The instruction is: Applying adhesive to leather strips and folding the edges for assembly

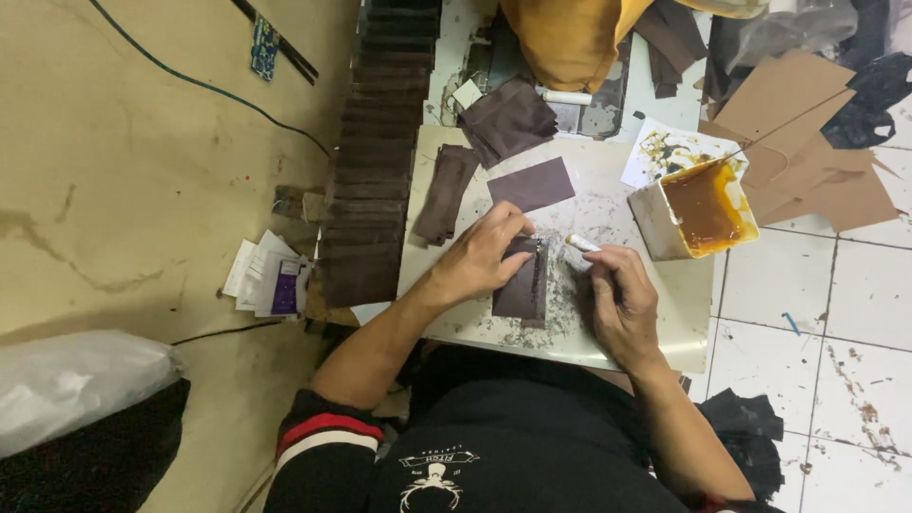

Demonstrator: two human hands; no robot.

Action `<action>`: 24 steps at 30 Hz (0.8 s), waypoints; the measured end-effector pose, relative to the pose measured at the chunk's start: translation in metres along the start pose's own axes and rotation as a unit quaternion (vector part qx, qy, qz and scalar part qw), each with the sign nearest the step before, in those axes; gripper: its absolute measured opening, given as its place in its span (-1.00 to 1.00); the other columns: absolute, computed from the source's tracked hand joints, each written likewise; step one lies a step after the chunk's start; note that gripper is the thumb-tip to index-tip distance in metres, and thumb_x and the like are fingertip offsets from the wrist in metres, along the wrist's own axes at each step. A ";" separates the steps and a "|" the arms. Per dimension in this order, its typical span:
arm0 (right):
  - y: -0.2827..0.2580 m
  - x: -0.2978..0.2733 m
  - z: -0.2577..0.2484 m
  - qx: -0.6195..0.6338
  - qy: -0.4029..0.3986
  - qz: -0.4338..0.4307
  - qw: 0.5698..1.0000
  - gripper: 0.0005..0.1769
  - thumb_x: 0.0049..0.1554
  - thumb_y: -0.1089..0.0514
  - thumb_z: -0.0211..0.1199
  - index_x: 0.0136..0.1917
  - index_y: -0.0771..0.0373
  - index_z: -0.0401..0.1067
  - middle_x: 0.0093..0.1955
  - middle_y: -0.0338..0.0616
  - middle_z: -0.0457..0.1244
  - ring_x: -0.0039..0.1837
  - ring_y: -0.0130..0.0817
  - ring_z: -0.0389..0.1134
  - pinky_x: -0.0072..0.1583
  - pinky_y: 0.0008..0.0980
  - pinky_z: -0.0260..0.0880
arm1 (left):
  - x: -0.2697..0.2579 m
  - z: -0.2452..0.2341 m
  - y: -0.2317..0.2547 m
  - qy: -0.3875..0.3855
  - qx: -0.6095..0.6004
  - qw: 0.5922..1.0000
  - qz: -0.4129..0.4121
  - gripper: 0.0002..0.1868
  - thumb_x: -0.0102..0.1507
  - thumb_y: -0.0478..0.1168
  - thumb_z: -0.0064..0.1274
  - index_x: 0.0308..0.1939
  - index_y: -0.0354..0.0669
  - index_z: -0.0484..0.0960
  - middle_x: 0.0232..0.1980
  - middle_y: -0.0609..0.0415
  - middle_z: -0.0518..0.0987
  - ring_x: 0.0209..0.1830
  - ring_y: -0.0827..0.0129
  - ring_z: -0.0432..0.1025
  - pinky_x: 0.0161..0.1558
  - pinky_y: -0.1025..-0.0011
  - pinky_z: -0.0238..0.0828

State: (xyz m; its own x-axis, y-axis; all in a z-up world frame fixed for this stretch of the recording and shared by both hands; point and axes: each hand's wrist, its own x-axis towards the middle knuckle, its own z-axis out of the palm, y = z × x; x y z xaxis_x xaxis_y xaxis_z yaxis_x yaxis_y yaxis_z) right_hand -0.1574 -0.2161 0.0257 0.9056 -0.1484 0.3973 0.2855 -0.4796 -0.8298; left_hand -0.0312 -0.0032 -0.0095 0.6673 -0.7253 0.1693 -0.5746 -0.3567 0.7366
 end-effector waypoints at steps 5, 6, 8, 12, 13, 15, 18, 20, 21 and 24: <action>0.000 0.001 0.000 -0.003 0.003 -0.003 1.000 -0.78 0.33 0.34 0.11 0.19 0.25 0.50 0.06 0.02 0.31 0.03 -0.09 0.39 0.14 -0.14 0.37 | -0.003 -0.008 0.009 -0.009 -0.032 0.999 -0.031 -0.63 0.20 -0.30 0.22 0.07 -0.22 0.52 -0.10 -0.15 0.54 -0.04 -0.15 0.55 -0.02 0.06 0.52; 0.000 0.001 0.000 -0.003 0.004 -0.007 1.000 -0.78 0.32 0.34 0.12 0.19 0.25 0.50 0.06 0.01 0.31 0.04 -0.07 0.39 0.15 -0.15 0.37 | -0.003 -0.010 0.012 -0.006 -0.046 0.998 -0.039 -0.64 0.20 -0.29 0.22 0.05 -0.24 0.53 -0.19 -0.20 0.58 -0.11 -0.19 0.57 -0.12 0.03 0.54; 0.000 0.001 0.000 -0.002 0.004 -0.010 1.000 -0.78 0.32 0.34 0.13 0.19 0.25 0.51 0.06 0.01 0.31 0.05 -0.06 0.40 0.15 -0.14 0.37 | -0.008 -0.010 0.012 0.001 -0.053 0.996 -0.067 -0.66 0.20 -0.27 0.22 0.04 -0.18 0.56 -0.22 -0.15 0.61 -0.15 -0.12 0.58 -0.16 0.10 0.55; 0.002 0.000 -0.001 -0.004 0.004 -0.016 1.000 -0.78 0.30 0.34 0.16 0.19 0.25 0.51 0.05 0.02 0.32 0.05 -0.03 0.40 0.14 -0.12 0.38 | -0.020 -0.029 0.026 0.016 -0.091 0.988 -0.125 -0.70 0.22 -0.22 0.20 0.03 -0.13 0.64 -0.26 -0.14 0.64 -0.18 -0.06 0.60 -0.26 0.24 0.58; 0.003 -0.001 -0.001 -0.004 0.006 -0.016 1.000 -0.78 0.30 0.34 0.16 0.19 0.25 0.51 0.05 0.02 0.32 0.05 -0.03 0.40 0.14 -0.12 0.38 | -0.025 -0.029 0.026 0.015 -0.090 0.988 -0.124 -0.70 0.22 -0.22 0.20 0.03 -0.13 0.64 -0.26 -0.14 0.64 -0.18 -0.06 0.60 -0.26 0.24 0.58; 0.004 -0.001 -0.001 -0.006 0.005 -0.017 1.000 -0.79 0.29 0.34 0.18 0.18 0.25 0.52 0.04 0.03 0.32 0.06 -0.01 0.41 0.14 -0.12 0.39 | -0.035 -0.030 0.024 0.020 -0.109 0.981 -0.158 -0.72 0.21 -0.24 0.20 -0.01 -0.15 0.67 -0.27 -0.15 0.64 -0.21 0.05 0.59 -0.27 0.28 0.58; 0.002 0.000 0.000 -0.007 0.007 -0.022 1.000 -0.78 0.28 0.35 0.18 0.17 0.24 0.53 0.02 0.00 0.32 0.06 -0.04 0.41 0.15 -0.14 0.38 | -0.041 -0.034 0.038 0.034 -0.125 0.978 -0.163 -0.73 0.20 -0.25 0.19 -0.01 -0.14 0.69 -0.26 -0.13 0.65 -0.20 0.07 0.60 -0.28 0.27 0.57; 0.001 -0.001 0.000 -0.007 0.006 -0.022 1.000 -0.78 0.29 0.35 0.18 0.17 0.25 0.52 0.03 0.00 0.32 0.07 -0.04 0.41 0.16 -0.14 0.38 | -0.042 -0.034 0.040 0.036 -0.132 0.977 -0.164 -0.74 0.20 -0.27 0.18 -0.03 -0.16 0.70 -0.26 -0.14 0.66 -0.21 0.08 0.59 -0.28 0.27 0.56; 0.001 -0.001 0.000 -0.008 0.005 -0.022 1.000 -0.79 0.29 0.35 0.18 0.17 0.25 0.52 0.03 0.01 0.32 0.07 -0.03 0.41 0.16 -0.13 0.38 | -0.042 -0.034 0.041 0.037 -0.140 0.976 -0.165 -0.75 0.20 -0.29 0.17 -0.04 -0.19 0.70 -0.26 -0.15 0.66 -0.23 0.09 0.59 -0.28 0.27 0.56; 0.006 -0.004 0.001 -0.005 0.009 -0.026 1.000 -0.79 0.27 0.37 0.20 0.16 0.25 0.53 0.01 0.00 0.33 0.07 -0.02 0.42 0.16 -0.13 0.39 | -0.041 -0.038 0.048 0.043 -0.160 0.973 -0.163 -0.76 0.21 -0.32 0.16 -0.04 -0.19 0.70 -0.27 -0.13 0.65 -0.23 0.14 0.58 -0.26 0.28 0.56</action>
State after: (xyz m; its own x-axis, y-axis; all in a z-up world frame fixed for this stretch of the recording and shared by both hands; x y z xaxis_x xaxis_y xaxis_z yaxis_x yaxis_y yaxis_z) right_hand -0.1590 -0.2177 0.0194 0.8839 -0.1396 0.4464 0.3276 -0.4963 -0.8039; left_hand -0.0681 0.0324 0.0440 0.8348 -0.5470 -0.0631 -0.1586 -0.3485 0.9238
